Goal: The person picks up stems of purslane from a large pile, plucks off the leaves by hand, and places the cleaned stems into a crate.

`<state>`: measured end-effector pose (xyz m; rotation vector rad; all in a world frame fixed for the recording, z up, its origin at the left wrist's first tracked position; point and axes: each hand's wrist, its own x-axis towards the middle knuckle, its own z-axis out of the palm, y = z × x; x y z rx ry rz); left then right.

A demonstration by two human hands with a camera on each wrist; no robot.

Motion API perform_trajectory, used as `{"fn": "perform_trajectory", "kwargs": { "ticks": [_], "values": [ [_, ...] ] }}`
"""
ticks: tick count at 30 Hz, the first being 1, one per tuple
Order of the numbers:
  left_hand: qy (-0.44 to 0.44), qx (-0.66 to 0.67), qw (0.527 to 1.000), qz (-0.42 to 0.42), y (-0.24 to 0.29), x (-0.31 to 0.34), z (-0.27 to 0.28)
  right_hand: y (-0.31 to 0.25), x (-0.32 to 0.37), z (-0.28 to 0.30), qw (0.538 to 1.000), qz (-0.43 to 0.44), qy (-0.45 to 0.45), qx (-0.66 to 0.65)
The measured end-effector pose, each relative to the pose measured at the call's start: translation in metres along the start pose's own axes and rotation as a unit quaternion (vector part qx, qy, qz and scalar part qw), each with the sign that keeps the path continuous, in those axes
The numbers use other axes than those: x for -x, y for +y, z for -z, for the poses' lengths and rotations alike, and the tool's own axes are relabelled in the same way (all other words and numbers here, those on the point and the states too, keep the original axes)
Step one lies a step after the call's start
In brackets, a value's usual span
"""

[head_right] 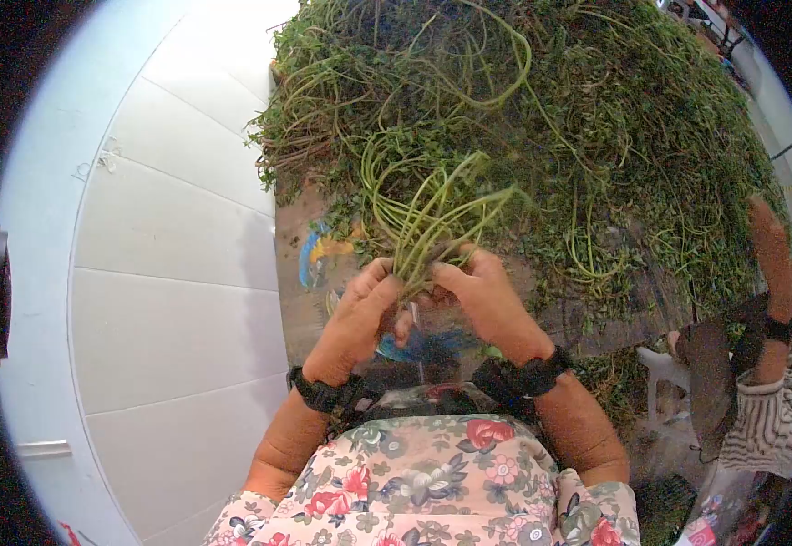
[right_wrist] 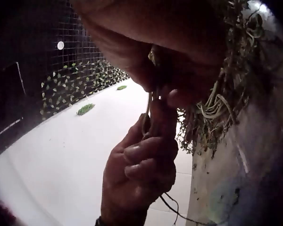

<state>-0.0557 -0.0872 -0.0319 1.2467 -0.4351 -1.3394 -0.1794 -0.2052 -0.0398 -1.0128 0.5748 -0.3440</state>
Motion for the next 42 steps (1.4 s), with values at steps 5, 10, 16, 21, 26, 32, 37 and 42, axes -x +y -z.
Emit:
{"fn": "perform_trajectory", "kwargs": {
  "ticks": [5,10,16,21,26,32,37,42],
  "values": [
    [-0.015,-0.059,0.998,0.004,0.004,0.003,0.001,0.011,-0.005,0.004,1.0,0.01,-0.013,-0.01],
    [-0.007,-0.026,1.0,0.014,-0.005,0.0,0.007,-0.004,0.002,0.001,0.997,0.019,-0.069,0.038],
    [0.025,-0.02,0.999,0.015,-0.001,0.002,0.003,0.003,0.006,0.014,0.988,-0.029,-0.142,-0.052],
    [0.022,0.033,0.999,0.024,0.0,0.002,-0.001,0.008,0.012,0.009,0.986,0.031,-0.157,0.041],
    [0.005,0.028,0.999,0.024,-0.004,0.0,0.003,0.016,0.011,0.003,0.984,0.092,-0.096,0.115],
    [-0.019,-0.033,0.999,0.017,-0.002,0.004,-0.008,0.01,0.006,-0.003,0.998,0.057,0.028,0.002],
    [-0.069,-0.136,0.988,0.04,-0.001,0.005,-0.004,0.012,0.003,0.003,0.995,0.065,0.025,0.064],
    [-0.011,-0.329,0.944,-0.026,-0.011,-0.004,0.005,0.012,0.007,0.0,0.997,0.055,-0.004,0.051]
  ]
}}
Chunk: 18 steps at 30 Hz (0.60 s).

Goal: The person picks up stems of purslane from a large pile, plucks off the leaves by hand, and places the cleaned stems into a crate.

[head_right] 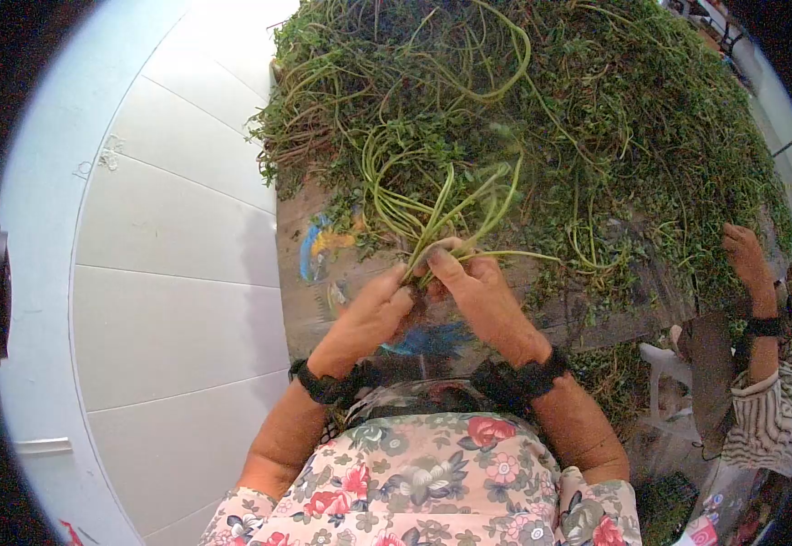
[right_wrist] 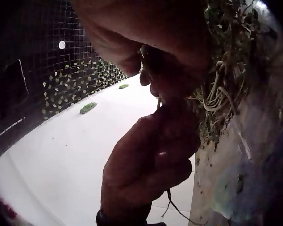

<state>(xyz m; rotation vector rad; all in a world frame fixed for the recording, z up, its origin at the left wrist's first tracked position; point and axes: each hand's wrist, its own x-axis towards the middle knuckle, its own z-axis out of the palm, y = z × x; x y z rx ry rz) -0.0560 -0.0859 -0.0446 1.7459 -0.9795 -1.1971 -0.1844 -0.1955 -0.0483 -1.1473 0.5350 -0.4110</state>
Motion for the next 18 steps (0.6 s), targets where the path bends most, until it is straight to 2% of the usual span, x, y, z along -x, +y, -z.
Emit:
{"fn": "perform_trajectory", "kwargs": {
  "ticks": [4,8,10,11,12,13,15,16,18],
  "values": [
    [0.004,0.12,0.99,0.076,0.001,-0.004,0.001,0.005,0.002,-0.004,0.999,0.025,-0.014,0.046],
    [-0.002,0.349,0.925,0.149,0.015,-0.009,0.006,0.017,0.0,-0.026,0.953,0.267,0.043,0.137],
    [-0.049,0.387,0.91,0.141,0.016,-0.01,0.009,0.014,0.001,-0.024,0.981,0.181,0.064,-0.012],
    [-0.072,0.406,0.901,0.137,0.017,-0.01,0.01,0.013,0.001,-0.023,0.984,0.136,0.074,-0.087],
    [-0.076,0.408,0.899,0.138,0.023,-0.008,0.007,0.007,-0.001,-0.019,0.978,0.056,0.088,-0.183],
    [-0.08,0.411,0.898,0.138,0.033,-0.004,0.004,0.006,-0.003,-0.011,0.958,0.012,0.057,-0.28],
    [-0.101,0.409,0.898,0.129,0.04,-0.002,0.0,0.003,-0.008,0.005,0.883,-0.073,-0.008,-0.463],
    [-0.118,0.405,0.898,0.121,0.04,-0.001,-0.001,-0.005,-0.009,0.003,0.863,-0.105,0.005,-0.495],
    [-0.137,0.394,0.901,0.117,0.041,0.001,-0.002,0.002,-0.011,0.009,0.863,-0.114,-0.034,-0.492]
  ]
}}
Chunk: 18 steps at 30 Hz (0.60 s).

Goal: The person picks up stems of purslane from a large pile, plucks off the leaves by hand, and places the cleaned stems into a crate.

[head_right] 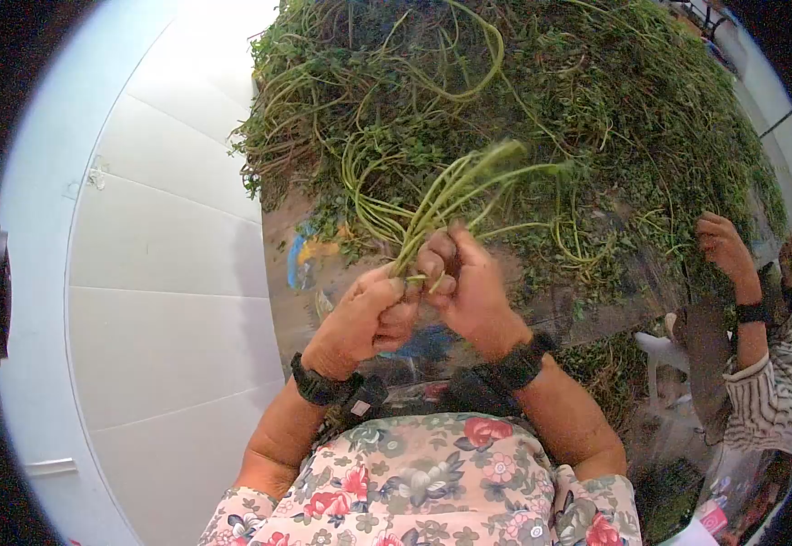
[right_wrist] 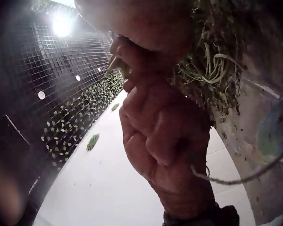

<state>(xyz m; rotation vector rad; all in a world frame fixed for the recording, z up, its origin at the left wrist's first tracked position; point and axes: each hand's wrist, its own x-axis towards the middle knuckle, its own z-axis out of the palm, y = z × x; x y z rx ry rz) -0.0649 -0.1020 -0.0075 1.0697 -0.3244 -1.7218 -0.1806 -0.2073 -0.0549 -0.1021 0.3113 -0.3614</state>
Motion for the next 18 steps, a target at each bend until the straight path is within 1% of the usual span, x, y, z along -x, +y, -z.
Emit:
{"fn": "perform_trajectory", "kwargs": {
  "ticks": [1,2,4,5,6,7,8,10,12,13,14,15,16,18],
  "values": [
    [0.001,-0.009,1.0,0.004,0.001,0.001,0.0,-0.001,-0.001,0.003,1.0,-0.013,-0.015,0.003],
    [0.002,-0.016,1.0,0.008,0.002,0.001,0.001,0.0,-0.001,0.003,0.998,0.028,-0.011,0.064],
    [0.078,-0.061,0.995,-0.002,0.0,-0.005,0.002,0.01,0.001,-0.003,0.978,0.106,-0.001,0.183],
    [0.117,-0.081,0.99,-0.007,-0.001,-0.009,0.004,0.018,0.006,-0.011,0.945,0.142,0.026,0.295],
    [0.125,-0.06,0.99,-0.028,-0.009,-0.019,0.02,0.028,0.011,-0.025,0.896,0.18,0.051,0.403],
    [0.13,-0.041,0.989,-0.05,-0.022,-0.035,0.045,0.034,0.016,-0.032,0.831,0.217,0.076,0.506],
    [0.136,-0.019,0.988,-0.071,-0.028,-0.044,0.059,0.043,0.009,-0.012,0.862,0.181,0.01,0.474],
    [0.127,0.035,0.989,-0.068,-0.008,-0.03,0.048,0.038,0.003,-0.003,0.828,0.184,-0.002,0.529],
    [0.102,0.076,0.99,-0.066,0.006,-0.021,0.036,0.017,0.003,-0.004,0.805,0.201,0.016,0.558],
    [0.087,0.038,0.994,-0.049,0.01,-0.018,0.033,0.007,0.003,-0.005,0.793,0.21,0.025,0.571],
    [0.072,-0.002,0.997,-0.03,0.013,-0.015,0.031,-0.002,-0.002,-0.004,0.867,0.134,0.048,0.478],
    [0.056,-0.043,0.997,-0.01,0.015,-0.013,0.03,-0.009,-0.006,-0.003,0.923,0.056,0.071,0.374],
    [0.047,-0.122,0.991,-0.006,0.013,-0.011,0.027,-0.015,-0.007,-0.003,0.92,0.042,0.06,0.384],
    [0.029,-0.278,0.96,0.0,0.004,-0.006,0.021,-0.019,-0.007,-0.008,0.907,0.028,0.077,0.413]
  ]
}}
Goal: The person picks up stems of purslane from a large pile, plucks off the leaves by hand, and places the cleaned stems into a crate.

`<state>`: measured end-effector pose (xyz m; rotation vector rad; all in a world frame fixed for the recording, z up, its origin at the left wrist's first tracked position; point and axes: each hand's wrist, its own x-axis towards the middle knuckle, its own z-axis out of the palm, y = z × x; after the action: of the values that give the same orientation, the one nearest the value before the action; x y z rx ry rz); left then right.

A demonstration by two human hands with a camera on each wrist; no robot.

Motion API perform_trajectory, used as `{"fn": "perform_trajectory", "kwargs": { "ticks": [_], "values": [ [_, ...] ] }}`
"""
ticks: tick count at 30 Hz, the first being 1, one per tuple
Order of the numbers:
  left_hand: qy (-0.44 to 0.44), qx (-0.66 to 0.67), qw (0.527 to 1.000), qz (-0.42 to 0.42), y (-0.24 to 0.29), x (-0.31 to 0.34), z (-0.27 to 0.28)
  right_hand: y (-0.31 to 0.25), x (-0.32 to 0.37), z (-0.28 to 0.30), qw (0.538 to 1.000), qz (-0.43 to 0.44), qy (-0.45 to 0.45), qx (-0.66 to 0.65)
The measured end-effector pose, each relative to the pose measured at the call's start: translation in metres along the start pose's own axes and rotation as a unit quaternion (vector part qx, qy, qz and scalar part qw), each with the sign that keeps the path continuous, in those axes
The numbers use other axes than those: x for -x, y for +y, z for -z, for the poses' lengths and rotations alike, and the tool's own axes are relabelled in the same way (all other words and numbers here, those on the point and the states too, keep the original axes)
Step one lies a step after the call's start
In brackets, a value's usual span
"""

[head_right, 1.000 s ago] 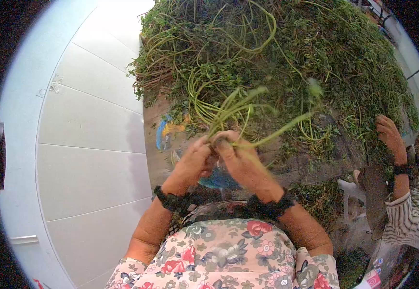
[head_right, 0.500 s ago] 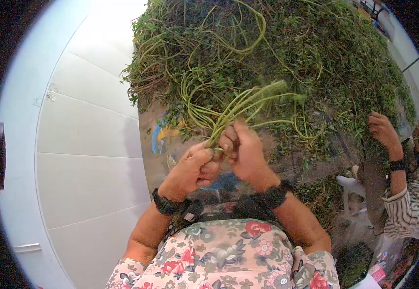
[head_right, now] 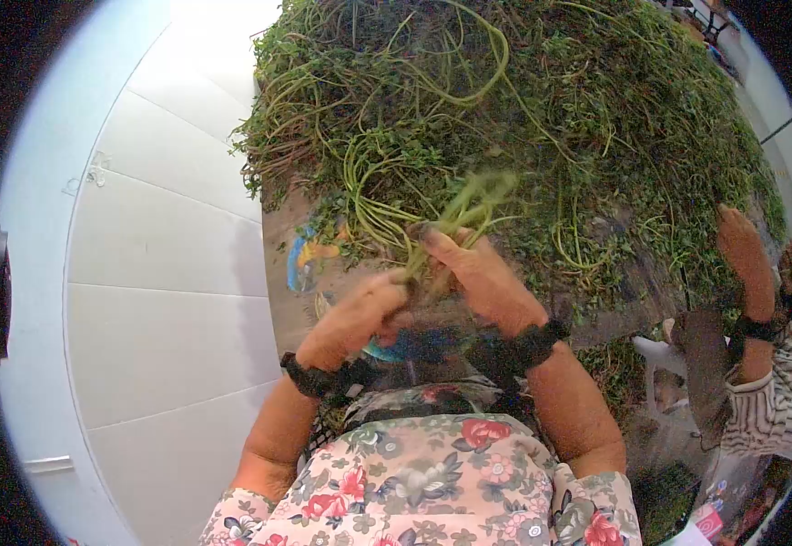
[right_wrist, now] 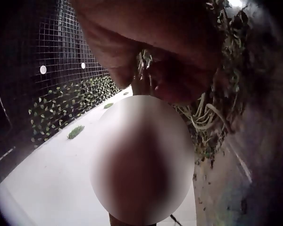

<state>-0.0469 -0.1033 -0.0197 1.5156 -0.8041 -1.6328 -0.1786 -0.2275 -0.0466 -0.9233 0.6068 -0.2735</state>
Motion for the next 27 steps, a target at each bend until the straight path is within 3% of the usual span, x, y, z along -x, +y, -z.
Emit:
{"fn": "perform_trajectory", "kwargs": {
  "ticks": [1,2,6,8,11,14,18,20,24,27],
  "values": [
    [0.01,0.003,1.0,-0.015,-0.006,-0.003,0.0,-0.001,-0.001,0.0,1.0,-0.01,0.004,0.015],
    [0.02,0.005,0.999,-0.029,-0.017,-0.007,0.002,0.009,-0.007,0.004,0.998,0.036,-0.011,0.042],
    [0.066,0.062,0.994,-0.064,-0.009,0.0,-0.001,0.003,-0.005,0.002,0.995,0.025,-0.024,0.098],
    [0.038,0.084,0.995,-0.049,-0.01,0.003,0.004,0.001,-0.001,0.003,0.985,0.036,-0.014,0.166],
    [0.011,0.084,0.996,-0.019,-0.006,0.005,0.003,0.011,-0.003,-0.004,0.98,0.137,-0.026,0.141],
    [-0.013,0.065,0.998,0.011,-0.008,0.003,0.007,0.018,-0.005,-0.004,0.919,0.23,-0.011,0.319],
    [0.054,0.048,0.996,0.045,-0.019,0.001,0.005,0.004,0.002,-0.01,0.98,0.107,-0.096,0.139],
    [0.049,0.007,0.999,-0.018,-0.012,0.008,-0.002,-0.005,0.01,-0.01,0.989,0.056,-0.088,0.101],
    [-0.01,-0.044,0.993,-0.112,-0.011,0.009,-0.001,-0.003,0.019,-0.016,0.986,0.109,-0.102,0.079],
    [-0.011,-0.026,0.996,-0.083,0.0,0.019,-0.007,0.009,0.021,-0.017,0.983,0.124,-0.1,0.089]
  ]
}}
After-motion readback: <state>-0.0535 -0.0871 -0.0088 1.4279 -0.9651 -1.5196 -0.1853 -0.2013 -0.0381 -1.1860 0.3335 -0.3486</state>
